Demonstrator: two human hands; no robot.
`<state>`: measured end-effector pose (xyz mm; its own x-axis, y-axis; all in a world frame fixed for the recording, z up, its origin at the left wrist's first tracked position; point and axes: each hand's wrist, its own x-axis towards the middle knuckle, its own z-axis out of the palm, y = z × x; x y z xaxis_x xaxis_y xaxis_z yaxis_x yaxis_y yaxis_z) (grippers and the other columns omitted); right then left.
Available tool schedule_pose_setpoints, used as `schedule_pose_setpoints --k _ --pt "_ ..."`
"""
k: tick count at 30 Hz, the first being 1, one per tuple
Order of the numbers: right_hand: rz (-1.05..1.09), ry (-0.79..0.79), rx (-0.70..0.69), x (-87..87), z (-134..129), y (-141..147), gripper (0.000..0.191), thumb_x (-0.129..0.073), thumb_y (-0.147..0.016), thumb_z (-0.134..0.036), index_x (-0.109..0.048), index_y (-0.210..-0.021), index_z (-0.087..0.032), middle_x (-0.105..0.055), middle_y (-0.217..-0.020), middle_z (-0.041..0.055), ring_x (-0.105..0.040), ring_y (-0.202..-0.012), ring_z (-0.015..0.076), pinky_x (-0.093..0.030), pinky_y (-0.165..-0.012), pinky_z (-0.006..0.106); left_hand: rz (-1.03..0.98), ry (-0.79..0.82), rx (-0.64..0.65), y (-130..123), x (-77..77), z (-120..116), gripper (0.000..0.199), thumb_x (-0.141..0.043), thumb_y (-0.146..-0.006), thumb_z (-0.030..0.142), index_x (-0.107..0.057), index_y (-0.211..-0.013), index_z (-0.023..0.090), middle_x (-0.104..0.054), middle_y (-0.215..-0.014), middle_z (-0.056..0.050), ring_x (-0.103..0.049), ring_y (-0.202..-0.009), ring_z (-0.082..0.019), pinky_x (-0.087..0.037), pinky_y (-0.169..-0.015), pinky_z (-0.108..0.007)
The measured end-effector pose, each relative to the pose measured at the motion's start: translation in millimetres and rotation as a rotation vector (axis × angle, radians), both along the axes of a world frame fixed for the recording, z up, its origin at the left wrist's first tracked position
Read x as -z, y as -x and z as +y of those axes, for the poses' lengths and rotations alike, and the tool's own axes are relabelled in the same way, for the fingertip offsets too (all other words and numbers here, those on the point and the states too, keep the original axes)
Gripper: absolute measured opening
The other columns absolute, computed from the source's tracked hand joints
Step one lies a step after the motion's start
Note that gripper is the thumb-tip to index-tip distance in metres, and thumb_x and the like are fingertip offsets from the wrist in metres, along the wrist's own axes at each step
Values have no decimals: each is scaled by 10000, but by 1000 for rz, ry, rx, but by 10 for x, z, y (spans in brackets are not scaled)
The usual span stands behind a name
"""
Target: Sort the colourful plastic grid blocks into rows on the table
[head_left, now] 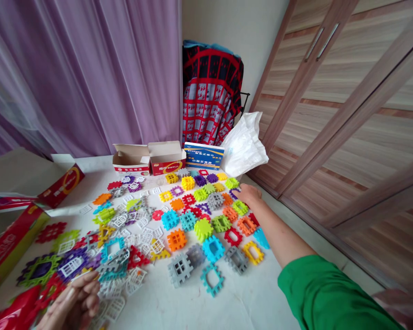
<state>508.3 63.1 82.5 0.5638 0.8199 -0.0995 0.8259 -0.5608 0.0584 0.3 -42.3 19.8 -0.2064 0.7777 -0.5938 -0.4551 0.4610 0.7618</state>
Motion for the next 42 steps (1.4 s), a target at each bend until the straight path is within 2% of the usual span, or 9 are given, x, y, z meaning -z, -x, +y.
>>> schedule_pose_setpoints --k 2,6,10,17,22,26,31,36,42 --pt "-10 -17 -42 -39 4 14 449 -488 -894 -489 -686 -1176 -202 -691 -1194 143 -645 -1108 284 -497 -841 351 21 -73 40 -10 -18 -32 556 -901 -318 451 -708 -811 284 -685 -652 -26 -590 -481 -202 -344 -248 -227" --pt "-26 -90 -153 -82 105 138 419 -535 -859 -451 -693 -1194 -256 -696 -1194 122 -660 -1053 284 -498 -821 364 -17 -225 8 -73 -146 -118 576 -888 -431 492 -685 -887 204 -653 -684 -21 -557 -468 -126 -302 -275 -166" --pt "6 -128 -359 -178 242 581 390 -504 -875 -437 -708 -1161 -270 -710 -1174 91 -662 -1028 277 -490 -818 354 -39 -309 -101 -18 -232 -112 511 -851 -522 470 -663 -896 178 -609 -662 16 -552 -484 -94 -311 -309 -142" --pt "175 -155 -819 -311 185 2140 315 -558 -874 -335 -717 -1140 -276 -705 -1202 38 -626 -1112 232 -451 -945 312 29 -484 -432 247 -224 -66 370 -809 -577 406 -655 -814 167 -634 -633 23 -569 -513 -84 -419 -412 -154" --pt "359 -150 -1244 -95 -3 3311 266 -566 -886 -272 -717 -1104 -272 -703 -1203 15 -622 -1103 209 -447 -969 326 206 -557 -651 359 -217 -78 262 -730 -673 386 -658 -822 183 -663 -671 15 -628 -597 -116 -487 -496 -194" --pt "467 -181 -1514 112 -73 3949 314 -623 -850 -252 -678 -1158 -250 -677 -1249 19 -579 -1158 198 -413 -1011 334 296 -554 -749 397 -182 -70 229 -670 -730 386 -651 -844 188 -673 -735 8 -652 -678 -122 -521 -608 -226" --pt "351 -32 -1517 150 -30 4220 454 -705 -789 -379 -637 -1216 -238 -663 -1248 69 -537 -1194 267 -423 -961 403 343 -548 -768 408 -107 -47 240 -623 -771 400 -640 -895 195 -685 -792 -6 -667 -764 -141 -531 -723 -271" --pt "193 23 -1449 146 79 4078 314 -625 -847 -307 -668 -1150 -238 -698 -1143 66 -584 -1108 240 -417 -920 351 339 -561 -727 370 -66 -14 228 -640 -768 387 -653 -894 198 -700 -852 -21 -679 -859 -159 -522 -825 -297" --pt "319 66 -1221 239 131 3868 277 -591 -840 -234 -710 -1088 -273 -743 -942 -14 -657 -916 171 -444 -790 260 372 -584 -615 284 -59 -22 278 -666 -779 426 -673 -935 196 -713 -898 -44 -669 -893 -174 -511 -850 -307"
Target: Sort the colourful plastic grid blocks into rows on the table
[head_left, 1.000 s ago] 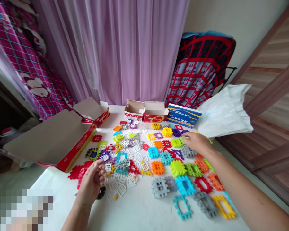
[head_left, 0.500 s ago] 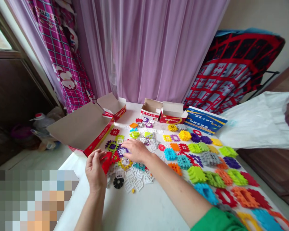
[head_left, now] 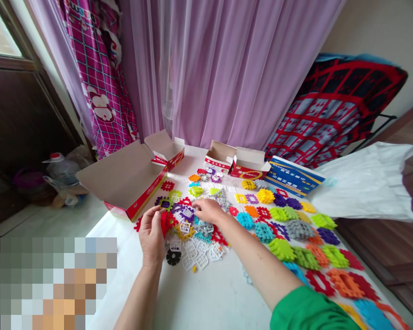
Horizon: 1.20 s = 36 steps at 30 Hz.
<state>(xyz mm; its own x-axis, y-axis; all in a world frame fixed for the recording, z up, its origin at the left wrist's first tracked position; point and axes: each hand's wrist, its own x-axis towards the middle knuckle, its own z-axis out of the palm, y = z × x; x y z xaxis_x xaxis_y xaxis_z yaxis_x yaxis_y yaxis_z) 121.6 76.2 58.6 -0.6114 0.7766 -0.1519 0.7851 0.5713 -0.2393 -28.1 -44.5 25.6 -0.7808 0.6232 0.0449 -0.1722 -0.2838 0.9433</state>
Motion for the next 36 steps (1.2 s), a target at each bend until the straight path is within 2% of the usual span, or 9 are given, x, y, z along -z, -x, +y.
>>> schedule_pose_setpoints --k 4,7,13,17,21,26,31,33,36 --pt "18 -14 23 8 -41 -19 286 -599 -859 -385 -716 -1090 -266 -732 -1032 10 -657 -970 183 -459 -806 261 199 34 30 -51 30 -32 292 -646 -812 444 -675 -982 208 -716 -938 -54 -666 -909 -182 -503 -882 -314" --pt "-46 -102 -10 -54 -109 58 440 -630 -808 -560 -710 -1096 -237 -707 -1117 76 -637 -1054 244 -471 -858 313 281 35 27 -53 52 -43 296 -634 -824 450 -678 -999 215 -715 -962 -60 -667 -928 -188 -503 -896 -315" --pt "-181 -103 -1 -163 -263 322 482 -655 -799 -534 -713 -1077 -145 -709 -1113 154 -648 -1070 281 -496 -883 352 428 110 44 -14 136 -38 349 -596 -840 468 -669 -1063 209 -724 -980 -57 -671 -929 -190 -513 -896 -328" --pt "-100 22 117 -146 -261 355 490 -683 -769 -528 -696 -1120 -187 -703 -1166 119 -652 -1080 265 -518 -858 340 569 193 79 -18 156 -20 371 -570 -840 486 -671 -1080 220 -734 -1013 -49 -674 -941 -200 -513 -915 -348" --pt "77 8 242 -150 -282 239 273 -600 -854 -404 -711 -1061 -264 -726 -1131 35 -659 -1064 209 -502 -864 304 792 276 81 -16 82 -5 393 -546 -833 506 -684 -1099 251 -732 -1030 -58 -678 -970 -254 -536 -878 -396" --pt "341 -42 340 -241 -482 -4 245 -576 -871 -414 -707 -1035 -289 -758 -973 -11 -688 -904 178 -488 -755 263 1070 182 213 -49 9 45 485 -503 -845 556 -659 -1188 251 -675 -1230 -96 -634 -1127 -301 -510 -956 -438" --pt "476 -102 379 -317 -753 -313 180 -598 -873 -346 -714 -989 -272 -756 -968 -20 -677 -900 157 -471 -770 237 917 328 438 -221 -41 44 545 -544 -746 668 -672 -1106 279 -738 -984 -59 -712 -800 -241 -566 -606 -312" --pt "544 -123 394 -318 -837 -444 181 -599 -878 -298 -715 -1013 -262 -747 -1023 -9 -672 -943 152 -473 -817 234 799 354 500 -308 -86 41 579 -596 -677 696 -662 -1059 266 -737 -913 -49 -712 -774 -237 -562 -576 -295" --pt "656 -174 402 -300 -942 -617 217 -589 -866 -191 -717 -1024 -268 -732 -1056 -13 -664 -976 136 -471 -882 225 591 364 574 -446 -193 39 640 -640 -615 713 -636 -1039 234 -730 -977 -68 -711 -833 -256 -575 -589 -308"
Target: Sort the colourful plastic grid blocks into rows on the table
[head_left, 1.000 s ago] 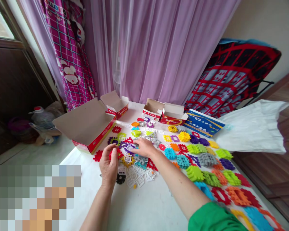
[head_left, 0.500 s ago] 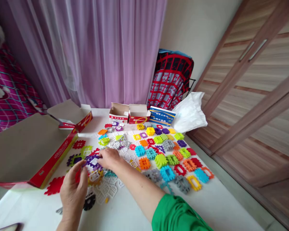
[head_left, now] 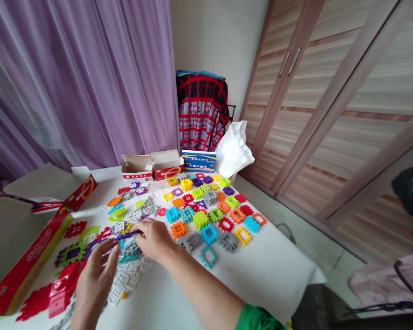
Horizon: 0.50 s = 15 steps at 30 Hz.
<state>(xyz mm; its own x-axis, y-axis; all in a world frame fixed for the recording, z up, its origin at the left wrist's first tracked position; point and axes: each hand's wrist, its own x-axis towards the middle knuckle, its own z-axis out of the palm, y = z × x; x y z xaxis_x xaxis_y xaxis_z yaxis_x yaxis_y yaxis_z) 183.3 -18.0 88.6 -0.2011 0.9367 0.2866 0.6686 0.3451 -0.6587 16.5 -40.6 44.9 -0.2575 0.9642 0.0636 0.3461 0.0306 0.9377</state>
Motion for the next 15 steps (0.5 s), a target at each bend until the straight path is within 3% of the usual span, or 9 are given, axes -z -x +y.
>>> schedule_pose_setpoints --k 5,8,12,15 --pt "69 -110 -37 21 -120 -241 262 -578 -830 -105 -719 -967 -279 -723 -1058 -27 -655 -1003 122 -479 -912 216 -395 317 35 -244 -207 -45 468 -613 -710 608 -655 -900 183 -730 -868 -78 -674 -660 -176 -479 -449 -221" --pt "115 -193 -83 48 -173 -397 290 -556 -799 -52 -716 -920 -261 -718 -1059 -22 -652 -1010 117 -487 -921 218 -576 417 23 -393 -299 -124 376 -662 -690 543 -625 -779 180 -704 -745 -53 -590 -516 -116 -391 -386 -188" --pt "196 -278 -102 147 -223 -597 348 -509 -752 -8 -717 -912 -236 -716 -1036 5 -657 -993 136 -507 -923 251 -548 363 86 -599 -365 -252 474 -799 -527 545 -621 -759 171 -677 -692 -27 -520 -468 -78 -299 -378 -169" --pt "209 -262 -27 216 -253 -732 477 -451 -752 -7 -682 -1106 -229 -701 -1122 44 -647 -1039 163 -507 -962 312 -472 323 109 -723 -376 -294 560 -802 -467 620 -629 -750 168 -684 -711 -32 -515 -473 -72 -282 -399 -173"
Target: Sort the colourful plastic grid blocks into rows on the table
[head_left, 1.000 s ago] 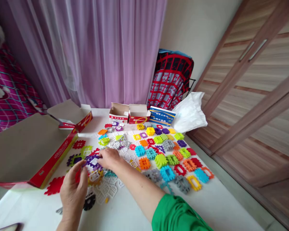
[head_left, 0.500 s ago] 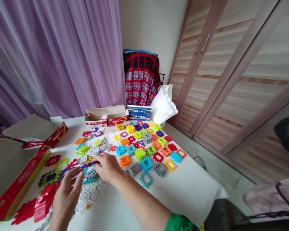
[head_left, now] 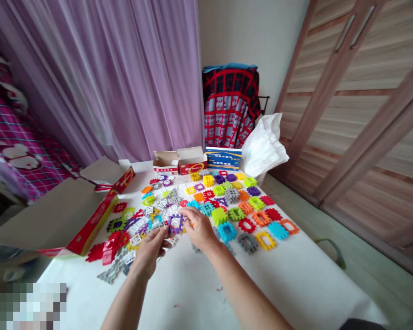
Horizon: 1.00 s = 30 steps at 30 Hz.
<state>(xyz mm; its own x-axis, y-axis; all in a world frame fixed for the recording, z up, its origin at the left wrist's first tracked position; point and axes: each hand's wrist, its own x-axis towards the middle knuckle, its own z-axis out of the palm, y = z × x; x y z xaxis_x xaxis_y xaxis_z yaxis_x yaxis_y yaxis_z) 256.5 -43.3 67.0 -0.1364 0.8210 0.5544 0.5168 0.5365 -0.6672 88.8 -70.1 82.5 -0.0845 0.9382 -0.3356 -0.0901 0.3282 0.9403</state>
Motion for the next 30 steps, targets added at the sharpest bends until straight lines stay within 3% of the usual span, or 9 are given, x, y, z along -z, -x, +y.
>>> schedule_pose_setpoints --k 6,12,16,22,25,28,30 --pt "-187 87 -79 -99 -195 -219 566 -588 -747 -150 -572 -1311 -195 -612 -1311 97 -558 -1212 240 -444 -1054 391 33 -43 10 -114 0 -40 543 -765 -506 650 -642 -731 171 -683 -728 -25 -543 -502 -85 -283 -420 -188" --pt "-362 193 -10 -288 -350 -300 420 -663 -773 -271 -641 -1190 -227 -642 -1200 84 -578 -1124 243 -455 -984 380 155 -123 201 -156 43 -134 486 -645 -685 657 -647 -751 175 -703 -787 -52 -587 -567 -118 -333 -449 -205" --pt "-456 261 -26 -370 -435 -402 426 -677 -745 -270 -636 -1167 -234 -641 -1154 78 -577 -1104 246 -451 -947 366 210 -148 302 -226 67 -236 488 -624 -695 667 -644 -742 182 -713 -786 -63 -595 -566 -130 -347 -439 -212" --pt "-479 365 -47 -330 -630 -751 447 -669 -719 -274 -630 -1163 -242 -652 -1143 59 -604 -1055 237 -463 -914 350 216 -145 455 -313 68 -318 547 -563 -731 714 -680 -756 180 -723 -771 -79 -619 -572 -144 -368 -422 -209" --pt "-474 381 76 -234 -650 -1140 444 -657 -722 -287 -628 -1162 -238 -644 -1176 77 -595 -1089 251 -466 -932 371 335 -236 289 -212 192 -248 548 -504 -773 706 -695 -798 192 -722 -740 -79 -638 -578 -171 -430 -445 -245" --pt "-458 356 278 -135 -634 -1681 428 -634 -743 -310 -623 -1165 -238 -641 -1169 86 -603 -1072 247 -477 -921 369 542 -399 67 -51 411 -197 487 -491 -803 657 -695 -798 215 -716 -681 -55 -663 -593 -191 -524 -578 -296" --pt "-504 359 414 -84 -643 -2064 455 -626 -750 -325 -610 -1197 -243 -628 -1189 87 -613 -1052 246 -482 -908 370 669 -464 38 34 550 -204 432 -496 -816 620 -696 -809 237 -732 -692 -44 -690 -634 -206 -538 -633 -301"
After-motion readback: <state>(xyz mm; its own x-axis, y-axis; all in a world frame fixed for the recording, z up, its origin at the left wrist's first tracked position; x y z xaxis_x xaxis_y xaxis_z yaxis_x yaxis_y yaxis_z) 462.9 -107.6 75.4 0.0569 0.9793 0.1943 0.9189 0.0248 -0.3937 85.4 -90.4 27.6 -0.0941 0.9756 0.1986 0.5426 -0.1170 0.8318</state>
